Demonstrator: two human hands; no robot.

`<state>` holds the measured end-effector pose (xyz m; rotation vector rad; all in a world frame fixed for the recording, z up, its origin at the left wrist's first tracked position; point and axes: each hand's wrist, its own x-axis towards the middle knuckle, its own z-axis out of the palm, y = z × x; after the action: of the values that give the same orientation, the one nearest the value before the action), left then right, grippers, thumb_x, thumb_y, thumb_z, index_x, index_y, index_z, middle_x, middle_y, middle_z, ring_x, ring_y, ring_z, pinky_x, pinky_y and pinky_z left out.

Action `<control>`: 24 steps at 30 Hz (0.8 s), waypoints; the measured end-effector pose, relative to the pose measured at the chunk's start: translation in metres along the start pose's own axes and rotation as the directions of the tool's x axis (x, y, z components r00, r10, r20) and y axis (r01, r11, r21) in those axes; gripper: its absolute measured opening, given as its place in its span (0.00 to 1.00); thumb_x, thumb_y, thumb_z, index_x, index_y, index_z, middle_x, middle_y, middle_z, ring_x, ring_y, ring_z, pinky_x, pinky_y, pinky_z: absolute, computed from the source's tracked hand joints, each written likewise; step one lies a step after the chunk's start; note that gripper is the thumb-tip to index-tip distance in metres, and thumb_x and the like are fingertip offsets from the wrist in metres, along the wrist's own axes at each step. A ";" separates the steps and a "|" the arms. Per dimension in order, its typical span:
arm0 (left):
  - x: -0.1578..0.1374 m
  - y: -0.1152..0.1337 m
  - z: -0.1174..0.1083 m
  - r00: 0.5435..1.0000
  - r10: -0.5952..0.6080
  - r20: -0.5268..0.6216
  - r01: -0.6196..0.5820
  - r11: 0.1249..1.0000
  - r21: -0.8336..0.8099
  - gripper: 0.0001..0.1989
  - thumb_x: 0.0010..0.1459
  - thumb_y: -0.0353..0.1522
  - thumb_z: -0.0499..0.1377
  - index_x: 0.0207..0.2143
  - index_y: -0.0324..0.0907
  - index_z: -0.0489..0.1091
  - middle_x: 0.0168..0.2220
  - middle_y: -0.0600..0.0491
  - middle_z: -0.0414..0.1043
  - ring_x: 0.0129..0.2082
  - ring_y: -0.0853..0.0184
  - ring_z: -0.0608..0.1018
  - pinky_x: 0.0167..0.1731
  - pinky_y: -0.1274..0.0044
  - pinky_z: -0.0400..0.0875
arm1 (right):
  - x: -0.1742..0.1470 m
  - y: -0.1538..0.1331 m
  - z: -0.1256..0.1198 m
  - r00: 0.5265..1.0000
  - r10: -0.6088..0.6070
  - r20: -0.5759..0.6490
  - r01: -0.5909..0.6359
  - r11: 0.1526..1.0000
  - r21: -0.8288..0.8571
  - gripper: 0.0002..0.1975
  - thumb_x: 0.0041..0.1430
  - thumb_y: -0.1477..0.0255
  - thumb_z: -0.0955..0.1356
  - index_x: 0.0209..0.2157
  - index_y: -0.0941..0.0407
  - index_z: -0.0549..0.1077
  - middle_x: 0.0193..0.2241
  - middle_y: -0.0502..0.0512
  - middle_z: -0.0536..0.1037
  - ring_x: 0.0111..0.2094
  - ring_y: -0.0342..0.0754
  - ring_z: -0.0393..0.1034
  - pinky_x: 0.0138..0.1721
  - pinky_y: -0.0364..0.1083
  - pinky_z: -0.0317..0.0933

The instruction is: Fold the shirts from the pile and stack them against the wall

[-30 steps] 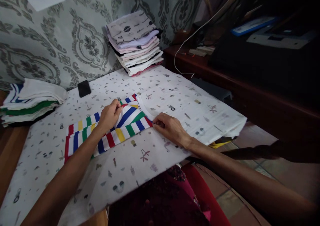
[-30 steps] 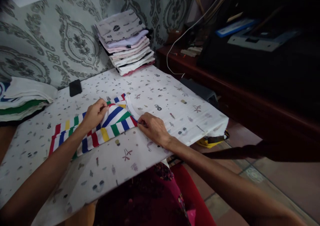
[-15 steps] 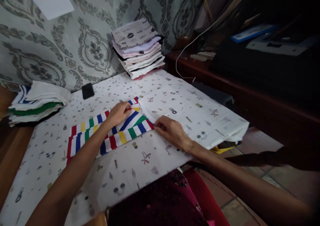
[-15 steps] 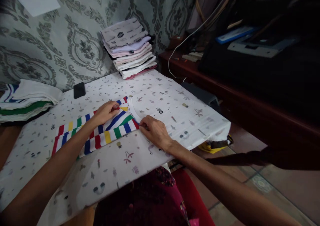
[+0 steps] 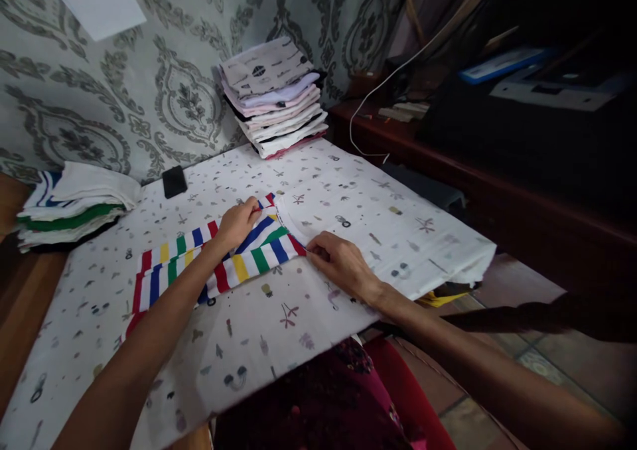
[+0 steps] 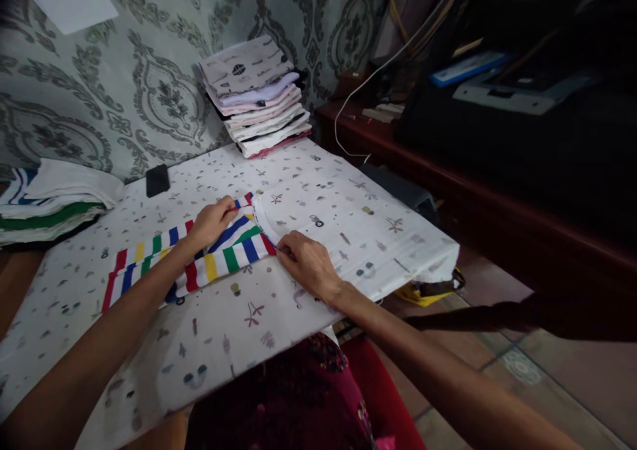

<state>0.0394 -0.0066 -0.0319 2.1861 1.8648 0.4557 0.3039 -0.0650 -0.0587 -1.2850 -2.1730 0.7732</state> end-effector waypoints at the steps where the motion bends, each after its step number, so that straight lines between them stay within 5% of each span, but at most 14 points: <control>1: 0.000 0.001 0.002 1.000 0.010 0.003 -0.010 0.998 0.058 0.04 0.64 0.34 0.52 0.37 0.46 0.65 0.28 0.54 0.70 0.30 0.63 0.72 0.34 0.72 0.64 | -0.001 0.001 0.000 1.000 -0.006 0.000 0.006 1.000 -0.001 0.05 0.60 0.73 0.65 0.35 0.52 0.73 0.33 0.53 0.77 0.31 0.46 0.70 0.35 0.46 0.62; 6: -0.002 0.004 0.006 1.000 0.009 0.012 -0.011 0.988 0.154 0.08 0.65 0.36 0.52 0.42 0.45 0.67 0.31 0.50 0.73 0.34 0.59 0.75 0.35 0.71 0.65 | 0.005 -0.014 -0.001 0.990 -0.126 -0.066 0.120 0.989 -0.087 0.08 0.64 0.73 0.63 0.38 0.54 0.74 0.37 0.57 0.75 0.34 0.48 0.70 0.37 0.47 0.63; 12: -0.026 -0.023 -0.036 0.999 0.030 -0.014 -0.032 0.991 -0.134 0.13 0.64 0.39 0.51 0.46 0.43 0.66 0.34 0.52 0.73 0.33 0.64 0.74 0.36 0.73 0.67 | 0.066 -0.071 0.012 0.921 -0.310 0.235 0.358 0.912 -0.200 0.11 0.66 0.74 0.61 0.44 0.57 0.75 0.45 0.60 0.73 0.38 0.49 0.70 0.38 0.46 0.64; 15: -0.071 -0.054 -0.070 0.989 -0.009 0.145 0.039 0.978 -0.203 0.12 0.62 0.40 0.51 0.37 0.42 0.68 0.32 0.53 0.71 0.32 0.66 0.72 0.34 0.75 0.66 | 0.102 -0.084 0.030 0.925 -0.214 0.314 0.309 0.904 -0.295 0.16 0.65 0.78 0.60 0.49 0.59 0.74 0.52 0.64 0.70 0.42 0.51 0.71 0.40 0.48 0.65; 18: -0.131 -0.081 -0.094 0.932 -0.112 0.344 0.174 0.973 -0.155 0.14 0.61 0.43 0.52 0.35 0.42 0.69 0.31 0.54 0.69 0.30 0.67 0.70 0.30 0.76 0.64 | 0.123 -0.082 0.048 0.934 -0.125 0.334 0.253 0.892 -0.374 0.20 0.65 0.78 0.59 0.56 0.59 0.70 0.58 0.66 0.67 0.46 0.55 0.71 0.42 0.51 0.66; 24: -0.218 -0.102 -0.102 0.857 -0.340 0.386 0.409 0.906 -0.111 0.15 0.59 0.45 0.57 0.37 0.44 0.69 0.29 0.54 0.67 0.27 0.68 0.68 0.26 0.77 0.61 | 0.133 -0.067 0.064 0.957 -0.143 0.251 0.239 0.880 -0.410 0.14 0.63 0.73 0.61 0.47 0.57 0.73 0.50 0.63 0.73 0.40 0.54 0.71 0.36 0.50 0.65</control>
<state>-0.1232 -0.2073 0.0062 1.5935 1.8865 0.1338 0.1630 0.0130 -0.0415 -1.2007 -2.7138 0.3624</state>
